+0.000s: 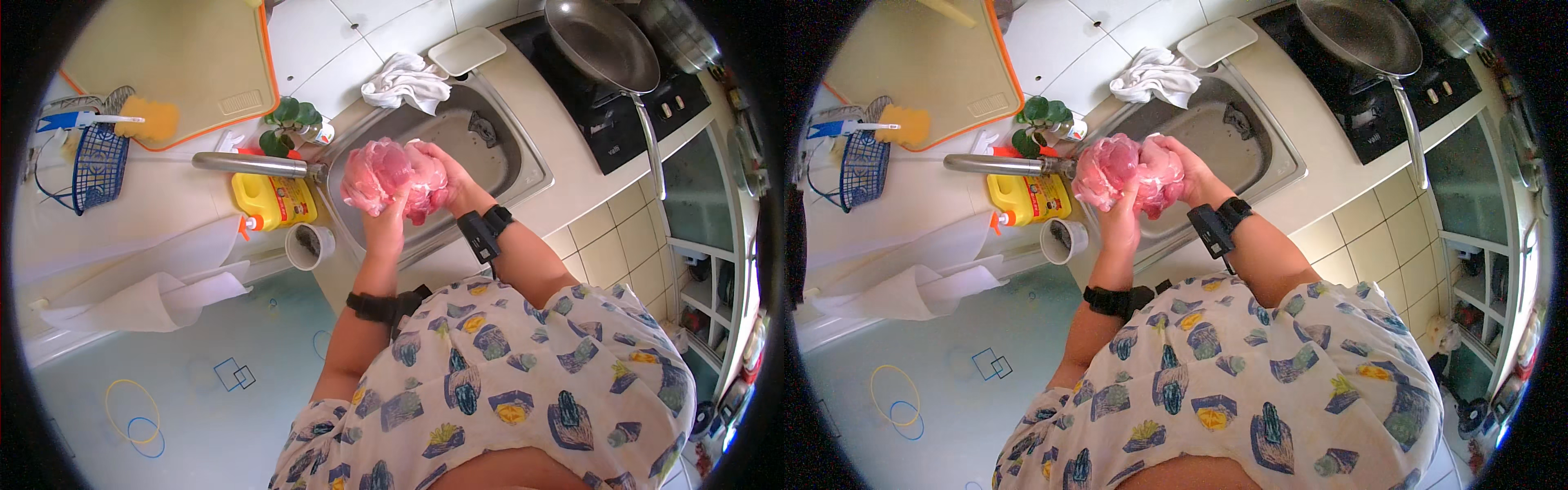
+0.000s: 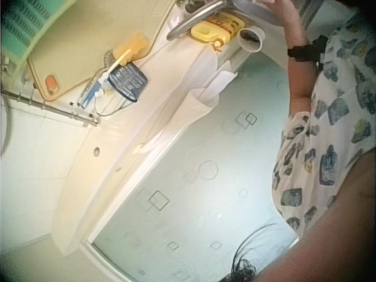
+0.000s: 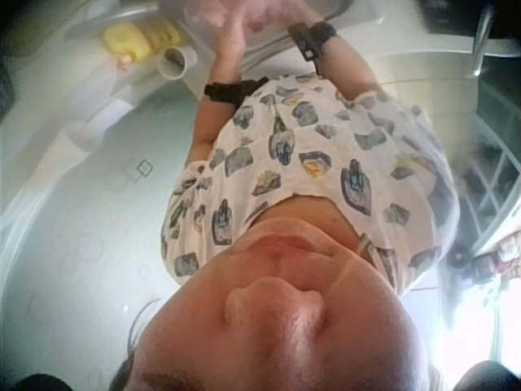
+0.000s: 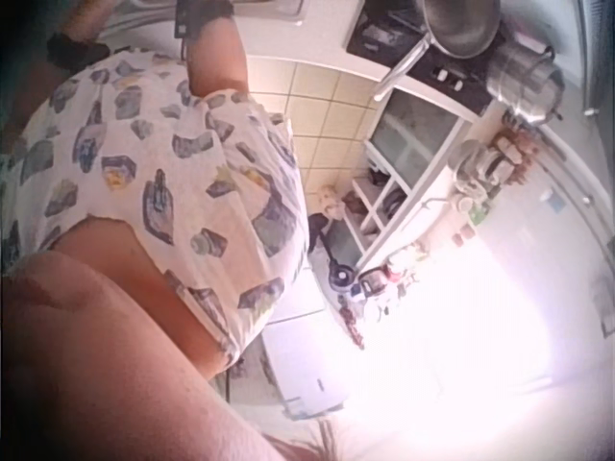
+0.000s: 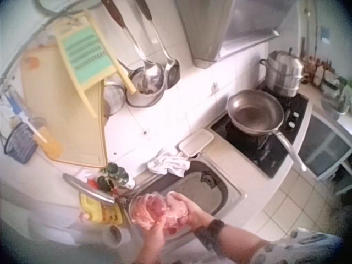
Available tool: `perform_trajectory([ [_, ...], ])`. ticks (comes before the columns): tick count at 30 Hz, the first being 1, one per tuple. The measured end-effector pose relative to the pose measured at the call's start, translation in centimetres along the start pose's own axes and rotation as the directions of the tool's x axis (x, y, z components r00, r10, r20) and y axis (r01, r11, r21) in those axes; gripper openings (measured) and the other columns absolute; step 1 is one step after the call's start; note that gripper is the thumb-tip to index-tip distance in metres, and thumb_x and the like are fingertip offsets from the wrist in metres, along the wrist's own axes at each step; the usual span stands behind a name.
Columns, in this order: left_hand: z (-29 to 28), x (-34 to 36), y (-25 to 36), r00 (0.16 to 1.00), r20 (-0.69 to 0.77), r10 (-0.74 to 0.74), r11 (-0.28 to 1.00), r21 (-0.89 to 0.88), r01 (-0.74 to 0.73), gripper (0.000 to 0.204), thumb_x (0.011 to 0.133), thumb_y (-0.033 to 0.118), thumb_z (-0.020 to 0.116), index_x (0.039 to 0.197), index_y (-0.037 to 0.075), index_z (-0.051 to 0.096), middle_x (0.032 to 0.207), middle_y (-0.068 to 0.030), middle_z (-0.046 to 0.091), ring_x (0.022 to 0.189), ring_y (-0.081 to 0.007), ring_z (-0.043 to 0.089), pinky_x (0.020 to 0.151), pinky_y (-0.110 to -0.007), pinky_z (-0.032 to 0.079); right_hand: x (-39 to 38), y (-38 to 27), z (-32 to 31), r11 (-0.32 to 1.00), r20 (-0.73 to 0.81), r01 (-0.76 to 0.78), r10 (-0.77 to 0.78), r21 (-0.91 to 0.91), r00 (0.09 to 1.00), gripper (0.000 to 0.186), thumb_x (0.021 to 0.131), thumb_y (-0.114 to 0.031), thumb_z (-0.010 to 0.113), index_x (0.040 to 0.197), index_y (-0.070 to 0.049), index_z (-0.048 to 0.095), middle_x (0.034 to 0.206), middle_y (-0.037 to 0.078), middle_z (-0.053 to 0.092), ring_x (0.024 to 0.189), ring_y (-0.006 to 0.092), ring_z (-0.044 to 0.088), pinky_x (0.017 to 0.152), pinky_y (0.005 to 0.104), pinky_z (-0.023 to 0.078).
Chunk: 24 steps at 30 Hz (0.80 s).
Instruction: The person takes a bag of meat from the refrigerator, places it on the counter, and then washes a tray and a knife in the sink with water and a cloth. They then clean the sink area with a spray bottle and cloth before taking the meat out of the bag and washing it under the faucet.
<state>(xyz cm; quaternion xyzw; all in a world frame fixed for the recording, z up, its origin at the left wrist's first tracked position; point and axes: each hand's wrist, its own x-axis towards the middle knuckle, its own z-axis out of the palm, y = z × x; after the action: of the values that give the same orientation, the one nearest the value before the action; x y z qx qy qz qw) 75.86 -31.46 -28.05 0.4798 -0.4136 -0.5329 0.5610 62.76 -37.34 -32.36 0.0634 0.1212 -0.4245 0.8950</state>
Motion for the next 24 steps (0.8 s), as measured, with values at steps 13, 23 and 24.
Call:
perform_trajectory([
  [13,-1.9,-1.2,1.5,0.997,0.020,0.077,0.985,0.153,-0.080,0.062,0.080,0.013,0.071,0.132,0.003,0.039,0.129,-0.0091,0.048,0.116,-0.0191,0.049,0.098,-0.033,0.040,1.9,1.4,-1.6,0.980,-0.097,-0.095,0.079,-0.176,0.992,0.033,0.090,-0.033,0.057,0.101,-0.003,0.060,0.099,0.010,0.066,0.085,0.0232,0.065,0.080,0.0374,0.053],
  [23,-3.5,-2.3,1.9,0.990,0.043,0.131,0.960,0.242,-0.138,0.065,0.080,0.010,0.070,0.135,0.003,0.035,0.130,-0.0091,0.046,0.117,-0.0191,0.048,0.100,-0.033,0.039,-0.3,4.7,0.7,0.963,-0.209,0.052,-0.110,-0.266,0.972,0.038,0.096,-0.040,0.044,0.106,-0.006,0.057,0.102,0.009,0.065,0.090,0.0246,0.063,0.083,0.0370,0.051],
  [24,-3.2,-2.5,2.2,0.990,0.046,0.131,0.961,0.241,-0.139,0.065,0.080,0.010,0.070,0.135,0.003,0.035,0.130,-0.0091,0.046,0.117,-0.0191,0.048,0.100,-0.033,0.039,-0.3,4.6,0.3,0.967,-0.207,0.062,-0.116,-0.248,0.971,0.038,0.097,-0.040,0.042,0.106,-0.006,0.057,0.103,0.010,0.065,0.091,0.0250,0.062,0.084,0.0368,0.050],
])
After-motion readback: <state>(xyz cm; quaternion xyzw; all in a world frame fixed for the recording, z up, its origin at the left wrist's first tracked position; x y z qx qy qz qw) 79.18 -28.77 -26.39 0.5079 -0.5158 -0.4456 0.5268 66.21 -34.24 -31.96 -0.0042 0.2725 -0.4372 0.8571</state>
